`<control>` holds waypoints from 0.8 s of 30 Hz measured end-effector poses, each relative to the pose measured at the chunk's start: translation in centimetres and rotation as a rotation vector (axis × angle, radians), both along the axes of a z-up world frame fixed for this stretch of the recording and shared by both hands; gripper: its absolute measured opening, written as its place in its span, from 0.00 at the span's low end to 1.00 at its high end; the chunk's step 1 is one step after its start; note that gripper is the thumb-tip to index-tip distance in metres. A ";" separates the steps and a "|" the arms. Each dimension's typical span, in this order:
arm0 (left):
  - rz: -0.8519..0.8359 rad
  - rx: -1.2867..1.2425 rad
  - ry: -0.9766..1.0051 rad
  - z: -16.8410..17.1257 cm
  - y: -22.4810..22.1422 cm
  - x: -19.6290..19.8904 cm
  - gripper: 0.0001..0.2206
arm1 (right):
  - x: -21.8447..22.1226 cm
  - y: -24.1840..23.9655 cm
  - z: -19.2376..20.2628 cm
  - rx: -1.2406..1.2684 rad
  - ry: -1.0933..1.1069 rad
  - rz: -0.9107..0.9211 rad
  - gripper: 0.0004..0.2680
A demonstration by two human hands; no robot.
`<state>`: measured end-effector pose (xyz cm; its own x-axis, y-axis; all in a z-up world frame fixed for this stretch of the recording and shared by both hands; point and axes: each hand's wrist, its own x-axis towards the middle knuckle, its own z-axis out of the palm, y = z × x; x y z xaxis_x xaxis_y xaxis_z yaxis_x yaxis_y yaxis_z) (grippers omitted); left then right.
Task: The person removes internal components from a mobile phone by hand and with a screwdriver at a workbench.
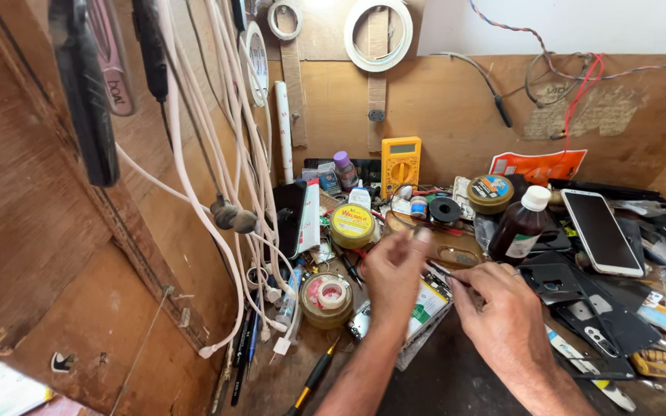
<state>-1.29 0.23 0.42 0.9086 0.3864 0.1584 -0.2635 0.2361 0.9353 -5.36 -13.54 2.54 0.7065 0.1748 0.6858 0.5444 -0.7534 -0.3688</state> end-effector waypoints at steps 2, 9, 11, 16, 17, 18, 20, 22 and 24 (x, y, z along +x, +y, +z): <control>0.105 0.149 -0.113 1.4 1.4 -2.1 0.15 | -0.6 -0.2 -0.1 -0.050 -0.001 0.030 0.06; 0.209 0.932 0.019 4.6 6.2 -11.2 0.11 | -0.7 1.0 -1.2 -0.184 -0.126 0.070 0.05; 0.241 1.141 0.051 4.4 7.3 -13.1 0.08 | -0.6 1.2 -1.7 -0.222 -0.105 0.049 0.05; 0.277 1.448 0.501 3.3 8.9 -15.2 0.12 | -0.5 1.4 -2.8 -0.270 -0.064 0.044 0.06; 0.283 1.473 0.575 3.1 9.0 -15.6 0.13 | -0.6 1.4 -2.8 -0.266 -0.046 0.045 0.07; 0.290 1.498 0.649 2.9 9.1 -15.9 0.15 | -0.9 1.4 -2.8 -0.262 -0.027 0.046 0.08; 0.309 1.510 0.668 2.8 10.0 -15.8 0.13 | -1.0 1.7 -2.2 -0.217 -0.079 0.065 0.09; 0.313 1.536 0.681 2.5 10.8 -15.5 0.14 | -1.4 2.0 -1.6 -0.193 -0.103 0.076 0.09; 0.306 1.576 0.682 2.2 11.4 -14.7 0.14 | -1.8 2.4 -0.8 -0.189 -0.105 0.078 0.08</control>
<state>-15.94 11.63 2.60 0.8967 0.4080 0.1718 0.3845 -0.9101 0.1542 -7.21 -11.17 1.78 0.6124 0.3587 0.7045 0.6317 -0.7578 -0.1633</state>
